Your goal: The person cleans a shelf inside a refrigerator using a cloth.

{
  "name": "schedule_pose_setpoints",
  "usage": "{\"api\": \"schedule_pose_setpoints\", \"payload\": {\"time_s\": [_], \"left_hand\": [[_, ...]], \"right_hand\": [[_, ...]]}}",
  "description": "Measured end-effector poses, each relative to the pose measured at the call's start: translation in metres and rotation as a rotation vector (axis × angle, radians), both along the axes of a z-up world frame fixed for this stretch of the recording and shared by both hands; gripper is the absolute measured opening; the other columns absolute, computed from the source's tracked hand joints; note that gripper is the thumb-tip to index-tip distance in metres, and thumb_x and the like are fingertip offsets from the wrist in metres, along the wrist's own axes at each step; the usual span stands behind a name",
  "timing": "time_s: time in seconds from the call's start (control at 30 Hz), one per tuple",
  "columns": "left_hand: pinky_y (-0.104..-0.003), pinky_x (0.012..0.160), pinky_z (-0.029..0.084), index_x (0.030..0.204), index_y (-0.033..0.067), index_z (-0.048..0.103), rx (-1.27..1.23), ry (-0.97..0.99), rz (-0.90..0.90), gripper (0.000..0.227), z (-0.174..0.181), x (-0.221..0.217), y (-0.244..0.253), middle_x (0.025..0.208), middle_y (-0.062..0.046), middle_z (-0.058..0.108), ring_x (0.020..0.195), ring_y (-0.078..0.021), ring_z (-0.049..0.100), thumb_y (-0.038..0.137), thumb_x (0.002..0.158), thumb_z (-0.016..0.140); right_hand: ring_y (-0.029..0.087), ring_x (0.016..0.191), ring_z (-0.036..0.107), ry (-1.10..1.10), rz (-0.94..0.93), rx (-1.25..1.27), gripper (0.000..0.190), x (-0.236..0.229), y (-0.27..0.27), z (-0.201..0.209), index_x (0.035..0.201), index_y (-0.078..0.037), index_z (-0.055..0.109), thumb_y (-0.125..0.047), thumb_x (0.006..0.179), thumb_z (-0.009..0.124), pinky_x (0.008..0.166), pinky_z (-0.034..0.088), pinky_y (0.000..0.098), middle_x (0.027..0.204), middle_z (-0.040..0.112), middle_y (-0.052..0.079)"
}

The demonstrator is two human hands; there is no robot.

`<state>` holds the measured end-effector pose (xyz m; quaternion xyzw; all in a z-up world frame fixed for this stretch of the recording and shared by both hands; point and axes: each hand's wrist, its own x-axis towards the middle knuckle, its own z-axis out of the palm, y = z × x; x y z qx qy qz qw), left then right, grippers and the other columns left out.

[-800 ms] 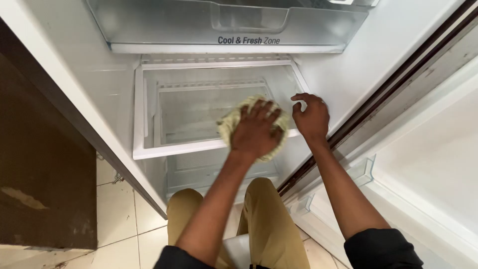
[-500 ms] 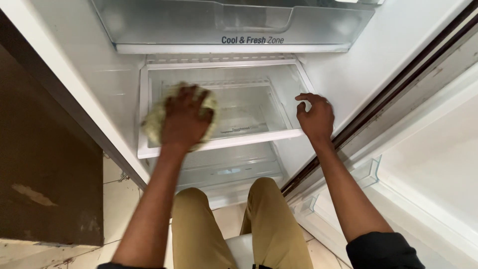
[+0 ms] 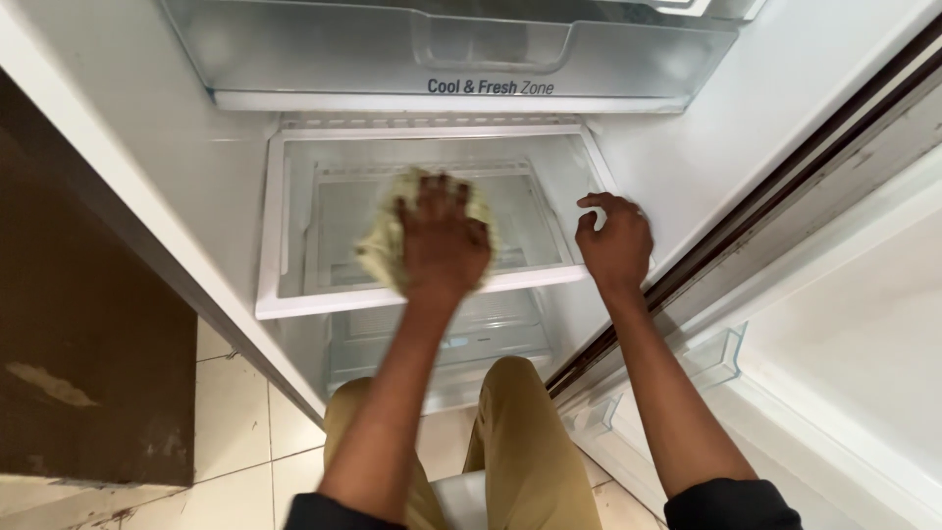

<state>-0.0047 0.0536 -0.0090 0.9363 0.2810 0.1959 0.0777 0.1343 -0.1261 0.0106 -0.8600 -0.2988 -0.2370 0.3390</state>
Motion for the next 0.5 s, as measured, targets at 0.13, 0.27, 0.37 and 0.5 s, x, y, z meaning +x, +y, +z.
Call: {"api": "schedule_pose_setpoints", "payload": {"time_s": [0.13,0.27,0.37,0.5], "left_hand": [[-0.060,0.124,0.010,0.157,0.0142,0.039,-0.049,0.048,-0.099,0.064,0.011,0.028,-0.064,0.168,-0.011,0.026,0.158,-0.0296,0.015,0.034,0.096,0.034],[-0.058,0.124,0.012,0.154,0.0132,0.042,-0.023,-0.013,-0.306,0.065,-0.001,0.040,-0.080,0.166,-0.011,0.028,0.155,-0.0298,0.017,0.038,0.094,0.041],[-0.057,0.125,0.014,0.153,0.0156,0.045,-0.064,-0.023,-0.418,0.064,0.008,0.024,-0.063,0.165,-0.010,0.030,0.155,-0.0289,0.020,0.041,0.094,0.046],[-0.056,0.124,0.014,0.152,0.0218,0.046,-0.138,0.032,-0.480,0.062,0.021,-0.008,-0.019,0.165,-0.007,0.029,0.154,-0.0286,0.020,0.042,0.094,0.049]], "right_hand": [[0.032,0.107,0.069,-0.006,0.004,-0.004,0.023,0.003,-0.001,0.000,0.101,-0.014,0.079,-0.007,0.085,0.064,0.094,0.055,0.0446,0.114,0.078,0.006],[0.032,0.109,0.068,0.001,0.020,-0.004,0.023,0.008,-0.004,-0.003,0.102,-0.015,0.079,-0.009,0.085,0.065,0.095,0.054,0.0443,0.116,0.077,0.004],[0.031,0.110,0.068,0.020,0.036,-0.002,0.023,0.005,-0.005,0.000,0.103,-0.016,0.079,-0.009,0.086,0.064,0.095,0.054,0.0439,0.117,0.077,0.004],[0.030,0.109,0.068,0.087,0.017,-0.006,0.023,0.006,-0.005,-0.001,0.101,-0.016,0.079,-0.009,0.087,0.063,0.093,0.055,0.0435,0.118,0.077,0.003]]}}
